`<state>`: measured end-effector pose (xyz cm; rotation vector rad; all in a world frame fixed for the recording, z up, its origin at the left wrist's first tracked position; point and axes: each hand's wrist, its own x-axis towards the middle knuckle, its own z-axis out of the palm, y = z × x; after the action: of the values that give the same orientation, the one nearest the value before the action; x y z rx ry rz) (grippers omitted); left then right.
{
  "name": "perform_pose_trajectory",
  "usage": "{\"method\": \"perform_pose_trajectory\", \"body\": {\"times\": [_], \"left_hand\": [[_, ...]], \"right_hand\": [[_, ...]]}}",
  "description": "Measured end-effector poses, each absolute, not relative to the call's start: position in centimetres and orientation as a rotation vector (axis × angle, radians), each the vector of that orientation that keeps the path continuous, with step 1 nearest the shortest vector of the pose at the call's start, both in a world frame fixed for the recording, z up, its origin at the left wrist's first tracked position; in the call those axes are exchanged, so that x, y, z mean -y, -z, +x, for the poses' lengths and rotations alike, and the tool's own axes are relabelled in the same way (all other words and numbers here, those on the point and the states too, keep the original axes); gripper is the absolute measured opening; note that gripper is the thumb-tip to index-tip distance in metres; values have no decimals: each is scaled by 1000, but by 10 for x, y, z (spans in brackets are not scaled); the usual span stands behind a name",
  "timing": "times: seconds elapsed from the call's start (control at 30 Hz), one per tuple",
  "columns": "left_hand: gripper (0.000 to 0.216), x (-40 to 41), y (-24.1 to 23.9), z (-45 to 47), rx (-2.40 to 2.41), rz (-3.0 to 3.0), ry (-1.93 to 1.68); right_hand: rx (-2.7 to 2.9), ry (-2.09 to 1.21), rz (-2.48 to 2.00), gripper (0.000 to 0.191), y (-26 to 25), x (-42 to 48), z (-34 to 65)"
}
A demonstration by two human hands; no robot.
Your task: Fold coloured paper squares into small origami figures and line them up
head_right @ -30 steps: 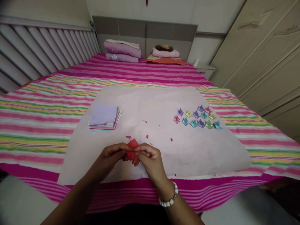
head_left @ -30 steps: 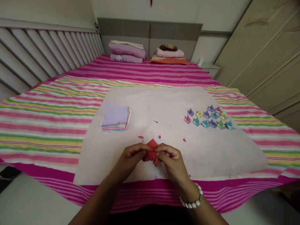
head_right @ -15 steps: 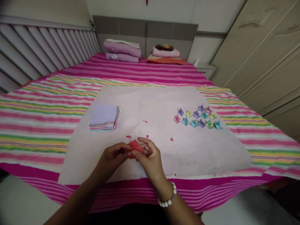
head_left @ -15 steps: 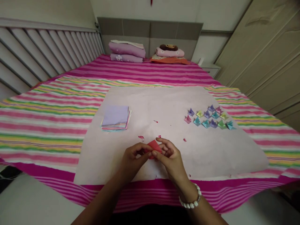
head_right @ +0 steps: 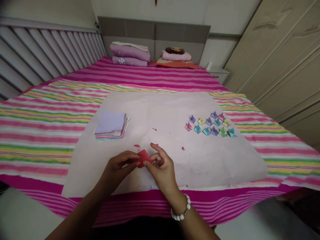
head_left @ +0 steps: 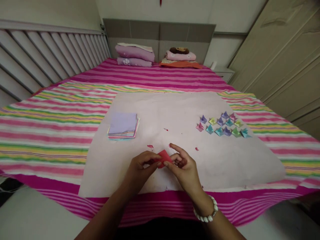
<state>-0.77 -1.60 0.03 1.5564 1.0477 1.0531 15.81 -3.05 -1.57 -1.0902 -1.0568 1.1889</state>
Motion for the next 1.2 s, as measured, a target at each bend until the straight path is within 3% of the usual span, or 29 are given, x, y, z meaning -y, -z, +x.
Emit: {"method": "perform_pose_trajectory", "body": {"times": [0.17,0.33,0.47,0.67,0.93,1.2], "left_hand": [[14,15,-3,-9,-1088,1634,-1071],[20,15,-6,-10,-1142,1606,-1037],[20,16,-4,-9,-1206,1631,-1001],[12,15,1,-8,-1202,1731,-1025],[4,13,2,-9,-1197,1690,-1054],[8,13,1,-8,-1174,1479,-953]], "right_hand": [[1105,-1141,-1107,53,15,30,161],[1269,-998,-1105,4,13,31,164],[1337,-981,-1091,2,13,30,165],[1538,-857,-1077,17,14,27,167],[1690,-770,-1048,11,10,27,170],[1654,-916,-1073,11,10,26,170]]}}
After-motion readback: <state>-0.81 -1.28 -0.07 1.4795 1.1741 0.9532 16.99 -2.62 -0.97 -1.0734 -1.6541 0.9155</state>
